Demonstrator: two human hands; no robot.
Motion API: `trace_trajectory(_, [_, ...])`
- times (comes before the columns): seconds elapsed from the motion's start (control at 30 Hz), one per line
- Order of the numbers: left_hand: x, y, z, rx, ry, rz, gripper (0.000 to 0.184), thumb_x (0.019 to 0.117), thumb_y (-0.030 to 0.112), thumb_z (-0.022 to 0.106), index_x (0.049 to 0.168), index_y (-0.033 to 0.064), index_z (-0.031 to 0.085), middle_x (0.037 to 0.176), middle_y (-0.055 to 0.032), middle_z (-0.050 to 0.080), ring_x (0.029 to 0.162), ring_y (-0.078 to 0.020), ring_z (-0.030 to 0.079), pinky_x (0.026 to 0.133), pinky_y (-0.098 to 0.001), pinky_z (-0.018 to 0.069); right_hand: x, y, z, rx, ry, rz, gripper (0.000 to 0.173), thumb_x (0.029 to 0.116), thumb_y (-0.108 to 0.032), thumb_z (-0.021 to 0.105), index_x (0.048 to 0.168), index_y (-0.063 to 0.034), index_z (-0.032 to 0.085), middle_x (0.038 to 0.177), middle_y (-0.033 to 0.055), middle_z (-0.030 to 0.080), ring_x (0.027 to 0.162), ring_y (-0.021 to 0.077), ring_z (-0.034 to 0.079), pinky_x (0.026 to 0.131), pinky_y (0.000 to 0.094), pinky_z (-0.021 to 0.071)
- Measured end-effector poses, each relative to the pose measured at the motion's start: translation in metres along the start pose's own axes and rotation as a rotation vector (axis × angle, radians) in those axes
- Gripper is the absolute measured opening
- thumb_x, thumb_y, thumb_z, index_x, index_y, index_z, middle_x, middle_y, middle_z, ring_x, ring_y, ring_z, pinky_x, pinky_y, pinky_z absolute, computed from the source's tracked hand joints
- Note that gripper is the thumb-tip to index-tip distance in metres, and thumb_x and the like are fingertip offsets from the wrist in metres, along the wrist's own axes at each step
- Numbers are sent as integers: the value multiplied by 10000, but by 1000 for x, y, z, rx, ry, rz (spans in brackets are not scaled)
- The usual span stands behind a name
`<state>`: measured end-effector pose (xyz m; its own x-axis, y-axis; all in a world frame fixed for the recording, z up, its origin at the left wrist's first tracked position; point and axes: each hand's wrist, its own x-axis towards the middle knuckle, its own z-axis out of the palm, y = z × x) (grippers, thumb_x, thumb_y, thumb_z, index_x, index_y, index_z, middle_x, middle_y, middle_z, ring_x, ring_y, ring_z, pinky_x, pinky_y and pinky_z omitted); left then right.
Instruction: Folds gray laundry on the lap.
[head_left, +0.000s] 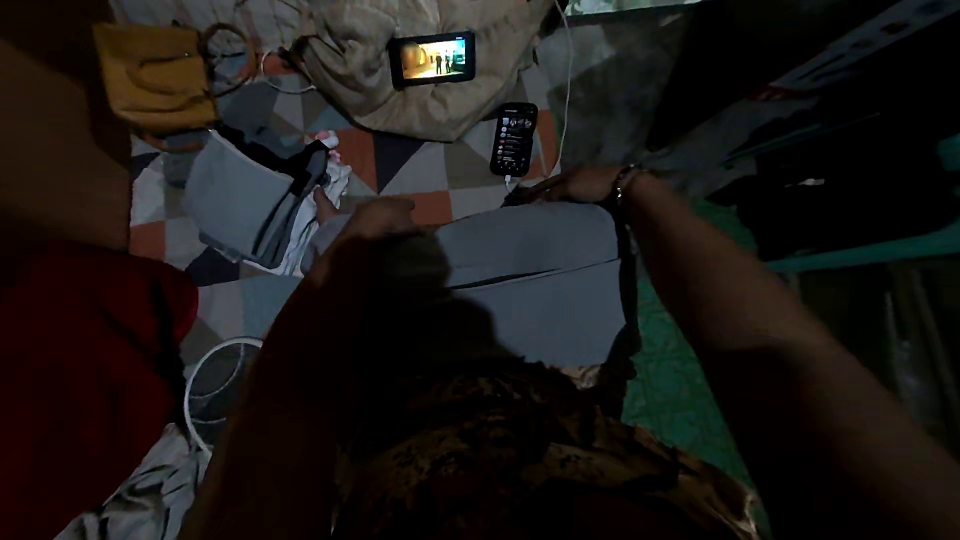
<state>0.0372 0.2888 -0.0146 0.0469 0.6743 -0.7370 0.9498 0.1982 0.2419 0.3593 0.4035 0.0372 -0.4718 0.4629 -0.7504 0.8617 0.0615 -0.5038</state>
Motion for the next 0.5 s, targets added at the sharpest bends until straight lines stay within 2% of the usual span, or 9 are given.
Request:
trace_trajectory(0.1, [9,-9,-4,41,-54,22,692,950,580,625,1478,145,521,1357,-205,619,1280,-414,567,1045,-680,410,6,4,-6,37,-32,19,353,1077,-216,487,1394,-136,620,1383,109,621,1261,241,586,1067,468,446])
trace_trajectory(0.13, [8,-13,-9,34,-59,40,645,967,509,645,1493,164,504,1362,-200,615,1284,-407,564,1051,-674,407,6,5,-10,12,-27,5,332,1073,-206,505,1363,-120,643,1337,127,644,1223,250,606,1048,472,458])
trace_trajectory(0.2, [0,-21,-20,-49,-28,117,555,992,239,669,1506,135,485,1366,-212,601,1272,-409,562,1060,-650,400,5,7,-19,-100,-17,-29,310,1060,-183,545,1336,-111,666,1276,155,669,1175,278,625,1036,504,456])
trace_trajectory(0.27, [-12,-32,-27,-190,40,202,551,992,85,637,1514,103,462,1444,-188,557,1306,-382,549,1086,-598,406,3,14,-28,-171,31,-38,293,1034,-119,580,1310,-87,675,1138,181,688,1025,296,639,945,526,476])
trace_trajectory(0.37, [-38,-38,-37,-327,183,214,550,996,80,638,1513,115,452,1369,-184,604,1200,-354,605,1010,-554,467,-16,16,-36,-237,183,-79,333,1008,-115,615,1338,-84,648,1029,194,686,894,323,641,834,557,501])
trace_trajectory(0.43, [-59,-39,-36,-337,371,233,501,997,119,651,1476,122,506,1232,-211,642,1104,-379,625,966,-598,481,-34,11,-34,-291,329,-127,404,975,-70,641,1378,-84,620,1103,230,667,963,382,642,868,602,496])
trace_trajectory(0.5, [-78,-41,-31,-295,598,334,470,990,146,663,1441,89,544,1190,-232,657,1068,-390,641,945,-599,492,-58,6,-27,-342,487,-206,461,954,-10,632,1408,-77,599,1192,277,608,1026,440,608,898,637,468])
